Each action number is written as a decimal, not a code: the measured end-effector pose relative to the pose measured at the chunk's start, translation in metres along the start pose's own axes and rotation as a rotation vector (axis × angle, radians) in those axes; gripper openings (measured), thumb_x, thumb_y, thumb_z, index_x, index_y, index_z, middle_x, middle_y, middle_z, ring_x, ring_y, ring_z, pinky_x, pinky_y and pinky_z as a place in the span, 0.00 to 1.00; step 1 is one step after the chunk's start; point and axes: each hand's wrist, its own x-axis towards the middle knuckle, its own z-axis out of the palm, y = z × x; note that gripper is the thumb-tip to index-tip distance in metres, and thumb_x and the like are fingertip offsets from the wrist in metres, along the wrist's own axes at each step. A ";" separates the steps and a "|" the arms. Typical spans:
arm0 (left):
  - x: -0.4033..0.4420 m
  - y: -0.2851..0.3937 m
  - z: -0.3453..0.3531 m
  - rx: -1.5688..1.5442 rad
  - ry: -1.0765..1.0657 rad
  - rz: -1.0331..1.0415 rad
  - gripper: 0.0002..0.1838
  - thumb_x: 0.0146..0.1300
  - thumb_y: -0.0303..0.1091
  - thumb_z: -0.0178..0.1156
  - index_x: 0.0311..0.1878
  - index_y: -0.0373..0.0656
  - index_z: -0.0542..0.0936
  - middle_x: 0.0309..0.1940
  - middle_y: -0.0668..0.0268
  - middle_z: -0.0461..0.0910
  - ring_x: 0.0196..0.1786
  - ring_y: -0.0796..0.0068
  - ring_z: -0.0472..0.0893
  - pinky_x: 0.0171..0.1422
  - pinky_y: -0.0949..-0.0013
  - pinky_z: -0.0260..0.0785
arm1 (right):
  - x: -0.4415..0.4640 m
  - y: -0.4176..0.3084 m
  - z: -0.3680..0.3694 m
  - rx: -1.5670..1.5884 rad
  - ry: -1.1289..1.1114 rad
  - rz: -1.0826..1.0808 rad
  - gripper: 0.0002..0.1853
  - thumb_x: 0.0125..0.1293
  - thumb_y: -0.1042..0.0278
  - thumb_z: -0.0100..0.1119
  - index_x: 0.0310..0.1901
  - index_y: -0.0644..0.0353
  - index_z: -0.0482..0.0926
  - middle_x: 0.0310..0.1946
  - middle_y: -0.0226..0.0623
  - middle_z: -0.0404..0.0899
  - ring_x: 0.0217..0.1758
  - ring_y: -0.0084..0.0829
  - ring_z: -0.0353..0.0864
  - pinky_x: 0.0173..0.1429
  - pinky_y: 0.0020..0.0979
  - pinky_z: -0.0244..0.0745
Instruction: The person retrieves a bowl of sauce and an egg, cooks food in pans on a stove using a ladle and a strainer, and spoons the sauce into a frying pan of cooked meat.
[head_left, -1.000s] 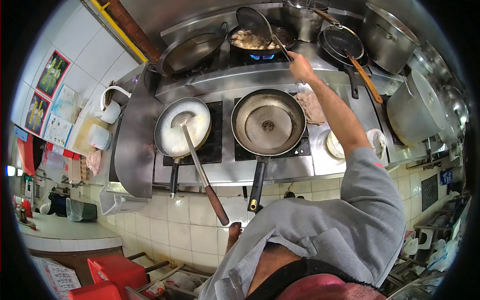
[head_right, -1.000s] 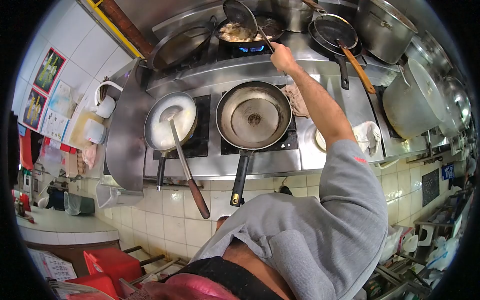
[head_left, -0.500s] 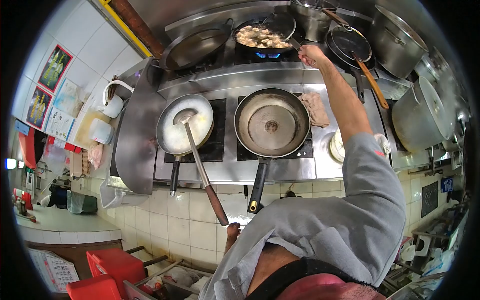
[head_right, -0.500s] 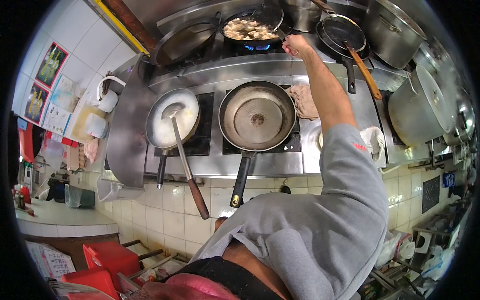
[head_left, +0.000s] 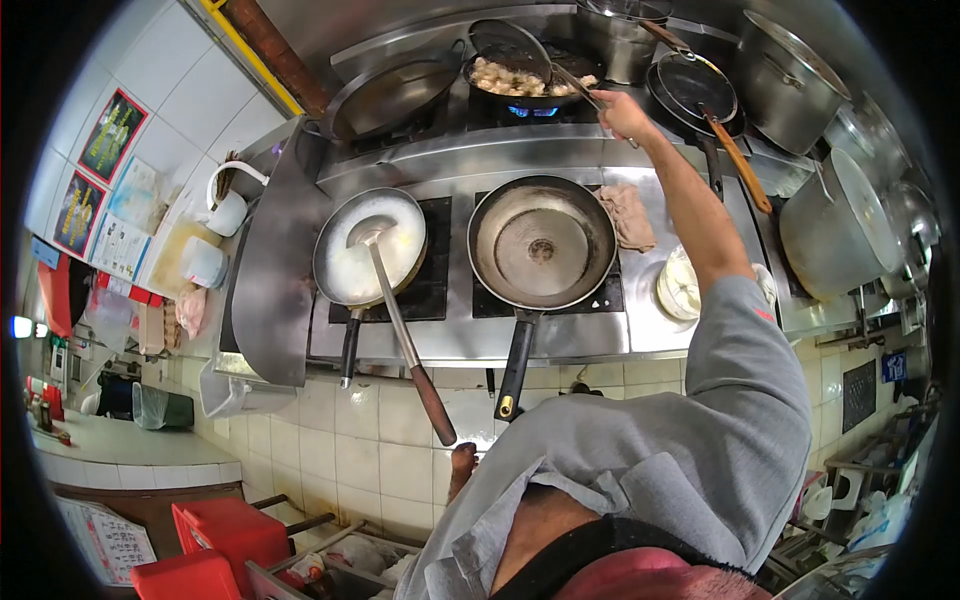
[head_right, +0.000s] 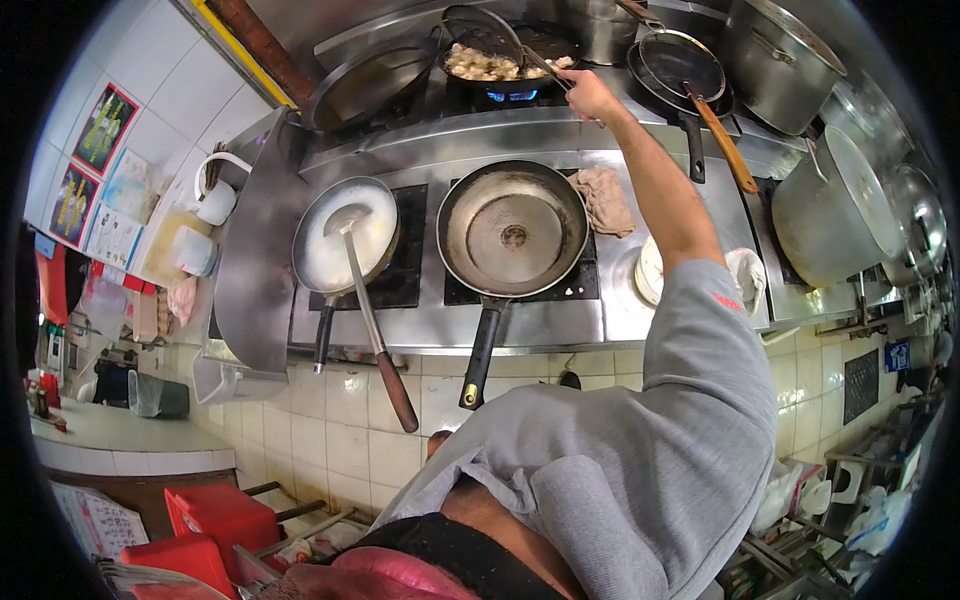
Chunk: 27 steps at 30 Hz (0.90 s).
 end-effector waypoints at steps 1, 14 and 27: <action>0.001 -0.001 0.000 -0.028 0.007 0.012 0.13 0.55 0.37 0.54 0.38 0.38 0.76 0.22 0.66 0.75 0.22 0.77 0.74 0.21 0.73 0.67 | -0.004 0.001 -0.003 -0.002 0.003 0.001 0.29 0.51 0.82 0.45 0.59 0.59 0.64 0.23 0.37 0.77 0.18 0.26 0.75 0.19 0.27 0.67; -0.018 0.074 0.007 -0.022 0.127 -0.197 0.15 0.57 0.39 0.46 0.28 0.38 0.77 0.27 0.54 0.78 0.32 0.61 0.77 0.39 0.63 0.68 | -0.013 0.004 -0.035 -0.246 0.295 0.046 0.22 0.53 0.78 0.41 0.52 0.59 0.70 0.27 0.49 0.78 0.23 0.37 0.79 0.29 0.34 0.74; -0.013 0.083 0.007 0.090 0.039 -0.173 0.16 0.56 0.41 0.46 0.31 0.40 0.78 0.34 0.55 0.78 0.39 0.56 0.76 0.45 0.62 0.69 | -0.002 -0.014 0.022 0.741 0.081 0.284 0.03 0.52 0.80 0.45 0.26 0.65 0.70 0.14 0.37 0.69 0.10 0.25 0.66 0.12 0.25 0.56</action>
